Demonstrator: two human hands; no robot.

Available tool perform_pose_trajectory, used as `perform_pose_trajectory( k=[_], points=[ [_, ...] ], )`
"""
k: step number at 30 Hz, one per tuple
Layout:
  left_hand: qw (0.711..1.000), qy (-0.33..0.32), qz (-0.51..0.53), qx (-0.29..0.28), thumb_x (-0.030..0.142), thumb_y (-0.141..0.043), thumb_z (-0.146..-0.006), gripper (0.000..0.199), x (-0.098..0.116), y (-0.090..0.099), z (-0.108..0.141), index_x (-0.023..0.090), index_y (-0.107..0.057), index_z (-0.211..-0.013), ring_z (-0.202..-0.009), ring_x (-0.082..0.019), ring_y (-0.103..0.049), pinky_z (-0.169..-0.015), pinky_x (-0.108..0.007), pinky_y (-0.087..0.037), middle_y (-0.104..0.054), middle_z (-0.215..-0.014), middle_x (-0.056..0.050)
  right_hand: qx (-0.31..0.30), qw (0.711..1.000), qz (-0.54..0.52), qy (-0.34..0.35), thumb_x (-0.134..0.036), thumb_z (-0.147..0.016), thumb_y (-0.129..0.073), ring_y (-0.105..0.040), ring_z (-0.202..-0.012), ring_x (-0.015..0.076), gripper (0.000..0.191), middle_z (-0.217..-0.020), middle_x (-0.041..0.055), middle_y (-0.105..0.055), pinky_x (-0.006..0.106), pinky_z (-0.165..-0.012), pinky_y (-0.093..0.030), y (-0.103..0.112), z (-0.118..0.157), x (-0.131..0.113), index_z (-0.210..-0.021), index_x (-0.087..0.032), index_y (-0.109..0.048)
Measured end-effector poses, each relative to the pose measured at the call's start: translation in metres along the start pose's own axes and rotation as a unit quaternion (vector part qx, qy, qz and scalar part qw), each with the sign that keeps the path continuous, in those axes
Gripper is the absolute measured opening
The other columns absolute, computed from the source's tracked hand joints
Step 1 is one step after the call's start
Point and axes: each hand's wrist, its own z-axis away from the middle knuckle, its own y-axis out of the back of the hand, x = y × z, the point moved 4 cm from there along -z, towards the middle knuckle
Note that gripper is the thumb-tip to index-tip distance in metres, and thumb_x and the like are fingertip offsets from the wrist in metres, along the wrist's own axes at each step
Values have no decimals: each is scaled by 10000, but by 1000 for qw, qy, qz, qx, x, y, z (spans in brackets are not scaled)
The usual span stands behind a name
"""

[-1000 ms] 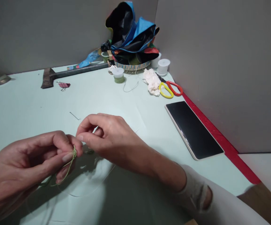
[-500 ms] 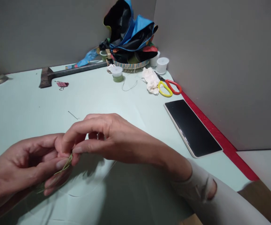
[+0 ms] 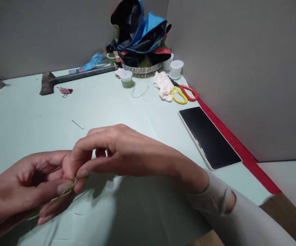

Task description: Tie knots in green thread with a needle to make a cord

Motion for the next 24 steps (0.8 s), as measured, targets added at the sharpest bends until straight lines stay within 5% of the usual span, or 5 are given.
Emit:
perform_pose_trajectory(
  k=[3,7,12,18,24],
  points=[
    [999,24,-24,-9,298,-991,-1006,159,-3,0,3,287,-858,-919,-501,-94,-423,-501,-194,-339,-682,-605,79,-25,999,6,-29,-196,-1177,-857,-709,-991,102,153,-1033,-1,-820,187,-911,-540,-1,-1,-1,-1025,-174,-856],
    [998,38,-51,11,382,-979,-1020,202,-2,-3,4,289,-847,-898,-509,-106,-408,-585,-210,-461,-636,-578,91,-53,997,50,-33,-171,-1167,-814,-664,-916,94,195,-1015,-2,-735,188,-866,-529,-2,-1,-5,-974,-162,-788],
    [995,5,-69,67,460,-1005,-935,280,18,-14,-11,292,-803,-836,-576,-187,-576,-621,-294,-534,-641,-574,56,-40,992,109,-42,-133,-1147,-759,-639,-893,107,222,-1009,6,-699,205,-836,-534,-4,-1,-11,-931,-175,-728],
    [994,-36,-59,85,565,-1028,-903,338,33,-26,-27,297,-823,-885,-654,-231,-640,-678,-339,-575,-671,-626,29,47,988,63,-130,-159,-1052,-789,-662,-874,143,189,-971,-21,-719,268,-796,-552,-3,0,-12,-909,-228,-688],
    [994,-57,-52,82,537,-1038,-967,341,20,-8,-4,286,-848,-835,-573,-182,-542,-638,-311,-552,-666,-625,33,178,966,-39,-181,-159,-987,-925,-671,-840,140,211,-978,-11,-764,266,-774,-558,1,2,-19,-940,-222,-728]
  ],
)
